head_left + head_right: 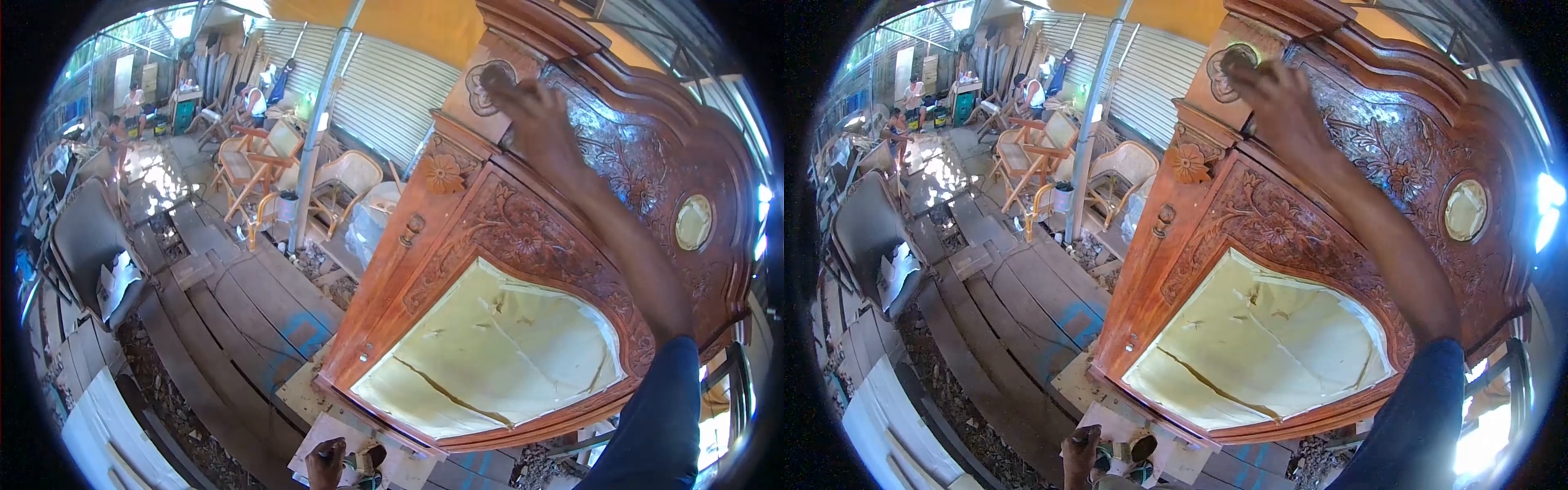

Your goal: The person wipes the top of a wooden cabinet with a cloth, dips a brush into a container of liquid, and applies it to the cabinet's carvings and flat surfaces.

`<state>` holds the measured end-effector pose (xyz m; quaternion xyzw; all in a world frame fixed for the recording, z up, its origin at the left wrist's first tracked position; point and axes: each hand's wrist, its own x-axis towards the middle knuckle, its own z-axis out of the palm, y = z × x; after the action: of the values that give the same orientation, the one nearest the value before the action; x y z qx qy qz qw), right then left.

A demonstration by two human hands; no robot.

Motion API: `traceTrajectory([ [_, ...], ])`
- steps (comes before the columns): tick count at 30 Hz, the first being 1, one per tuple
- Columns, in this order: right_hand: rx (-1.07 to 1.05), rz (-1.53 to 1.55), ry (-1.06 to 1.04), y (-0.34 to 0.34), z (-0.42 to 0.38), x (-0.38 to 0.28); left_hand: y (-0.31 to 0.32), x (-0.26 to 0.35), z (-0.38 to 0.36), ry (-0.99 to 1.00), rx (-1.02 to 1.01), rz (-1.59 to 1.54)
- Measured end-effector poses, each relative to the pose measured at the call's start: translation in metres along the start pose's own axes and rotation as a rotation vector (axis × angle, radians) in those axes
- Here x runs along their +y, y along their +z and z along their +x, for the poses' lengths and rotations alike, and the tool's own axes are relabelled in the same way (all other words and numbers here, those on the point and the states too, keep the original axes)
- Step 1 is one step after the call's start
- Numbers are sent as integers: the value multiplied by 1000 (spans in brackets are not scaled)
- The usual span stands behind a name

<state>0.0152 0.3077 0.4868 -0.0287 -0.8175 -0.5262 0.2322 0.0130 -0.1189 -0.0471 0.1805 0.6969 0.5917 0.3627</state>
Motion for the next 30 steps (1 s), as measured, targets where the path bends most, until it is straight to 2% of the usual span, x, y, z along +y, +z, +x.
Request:
traceTrajectory([
  [2,55,-83,30,-2,25,14,-5,5,-1,9,25,109],
  [4,196,-50,70,9,44,20,-4,0,1,-27,19,41],
  [5,48,-29,77,15,41,13,-5,0,3,-55,13,-24],
  [6,47,-34,79,19,33,2,-4,1,4,-51,9,-24],
  [8,50,252,-135,20,16,-16,-4,3,6,-81,3,-51],
  [10,94,164,-161,19,34,-1,-3,-3,11,-47,8,-18],
  [13,236,-133,18,-3,69,21,0,-3,11,-4,15,58],
  [17,194,-175,140,-17,37,42,-1,-7,13,10,22,48],
  [20,265,-111,128,-13,29,51,-4,-4,13,37,42,-33],
  [22,266,-99,105,-16,59,40,-5,10,17,-36,7,61],
  [24,336,-216,-57,-16,86,29,-2,5,22,-121,-16,19],
  [26,316,-258,-30,-14,74,26,-3,5,23,-71,-12,65],
  [29,197,-203,240,-23,25,36,-7,-16,21,43,27,33],
  [30,208,-200,228,-32,20,32,-7,-23,21,101,61,-7],
])
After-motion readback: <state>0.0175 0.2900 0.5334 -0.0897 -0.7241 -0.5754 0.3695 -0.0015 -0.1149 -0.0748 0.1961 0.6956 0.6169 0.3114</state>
